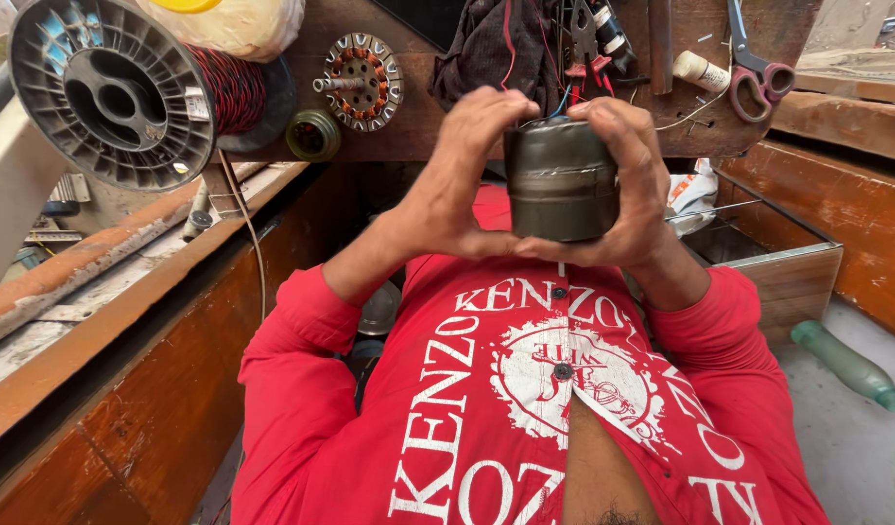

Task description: The person is repairing a small electric motor. They use a hammer to tap the motor housing and pliers to adjust the internal wires. The person repeatedly rotates and repositions the motor while working on it.

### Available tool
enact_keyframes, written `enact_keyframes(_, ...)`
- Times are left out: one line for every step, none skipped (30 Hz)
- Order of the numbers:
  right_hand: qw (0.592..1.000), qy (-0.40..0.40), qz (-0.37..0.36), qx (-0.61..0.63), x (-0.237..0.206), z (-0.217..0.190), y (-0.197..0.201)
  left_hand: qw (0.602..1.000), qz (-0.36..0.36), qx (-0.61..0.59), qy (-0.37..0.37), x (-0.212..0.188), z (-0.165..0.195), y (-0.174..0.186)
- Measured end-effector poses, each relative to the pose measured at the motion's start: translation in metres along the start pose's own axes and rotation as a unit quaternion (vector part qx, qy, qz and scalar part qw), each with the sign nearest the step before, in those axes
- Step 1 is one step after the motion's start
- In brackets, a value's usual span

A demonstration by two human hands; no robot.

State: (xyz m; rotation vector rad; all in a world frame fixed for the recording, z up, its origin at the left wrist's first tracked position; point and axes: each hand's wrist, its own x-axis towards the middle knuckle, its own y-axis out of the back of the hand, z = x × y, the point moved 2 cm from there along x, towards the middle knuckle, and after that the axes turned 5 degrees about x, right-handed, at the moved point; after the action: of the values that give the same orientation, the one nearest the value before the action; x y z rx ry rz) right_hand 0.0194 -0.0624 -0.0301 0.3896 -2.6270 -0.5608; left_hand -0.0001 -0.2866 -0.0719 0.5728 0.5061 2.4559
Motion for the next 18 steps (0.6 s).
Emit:
enact_keyframes(1.000, 0.008, -0.005, 0.001, 0.001, -0.002, 0.000, 0.999, -0.003, -0.053, 0.004, 0.000, -0.003, -0.006)
enact_keyframes(1.000, 0.017, -0.009, 0.001, 0.002, -0.004, -0.001, 0.994, -0.005, -0.107, 0.007, 0.000, -0.007, -0.012)
enact_keyframes(1.000, 0.008, -0.007, 0.005, 0.003, -0.005, -0.002, 0.991, -0.005, -0.133, 0.016, -0.002, -0.010, -0.018)
enact_keyframes(1.000, 0.000, -0.005, 0.008, 0.003, -0.006, -0.003, 0.987, -0.004, -0.160, 0.025, -0.005, -0.013, -0.024)
enact_keyframes(1.000, -0.007, -0.001, 0.012, 0.003, -0.007, -0.005, 0.982, -0.003, -0.185, 0.033, -0.008, -0.017, -0.029)
enact_keyframes(1.000, -0.019, -0.001, 0.010, 0.002, -0.006, -0.007, 0.981, -0.009, -0.190, 0.041, -0.011, -0.022, -0.033)
enact_keyframes(0.999, -0.034, -0.001, 0.009, 0.001, -0.006, -0.009, 0.979, -0.016, -0.198, 0.052, -0.014, -0.025, -0.038)
enact_keyframes(0.999, -0.050, -0.002, 0.009, 0.000, -0.005, -0.009, 0.976, -0.022, -0.206, 0.064, -0.017, -0.028, -0.042)
enact_keyframes(0.996, -0.087, -0.010, 0.016, -0.002, -0.003, -0.010, 0.962, -0.024, -0.257, 0.094, -0.021, -0.031, -0.047)
enact_keyframes(0.992, -0.123, -0.017, 0.023, -0.004, -0.001, -0.010, 0.944, -0.026, -0.306, 0.122, -0.023, -0.033, -0.052)
enact_keyframes(0.986, -0.160, -0.026, 0.030, -0.007, 0.001, -0.009, 0.922, -0.027, -0.355, 0.152, -0.025, -0.034, -0.058)
enact_keyframes(0.985, -0.164, -0.050, 0.026, -0.010, 0.002, -0.007, 0.903, -0.012, -0.392, 0.175, -0.027, -0.034, -0.063)
enact_keyframes(0.983, -0.167, -0.073, 0.021, -0.012, 0.004, -0.003, 0.883, 0.003, -0.426, 0.197, -0.027, -0.035, -0.069)
enact_keyframes(0.981, -0.169, -0.095, 0.017, -0.015, 0.006, 0.000, 0.861, 0.017, -0.459, 0.219, -0.028, -0.035, -0.074)
enact_keyframes(0.986, -0.138, -0.093, 0.025, -0.017, 0.007, 0.004, 0.841, 0.034, -0.489, 0.228, -0.027, -0.035, -0.079)
enact_keyframes(0.989, -0.108, -0.090, 0.034, -0.020, 0.007, 0.008, 0.819, 0.052, -0.519, 0.239, -0.027, -0.035, -0.084)
enact_keyframes(0.992, -0.078, -0.088, 0.041, -0.022, 0.008, 0.009, 0.796, 0.069, -0.548, 0.248, -0.027, -0.036, -0.085)
enact_keyframes(0.994, -0.069, -0.082, 0.032, -0.025, 0.010, 0.010, 0.788, 0.068, -0.557, 0.252, -0.025, -0.036, -0.087)
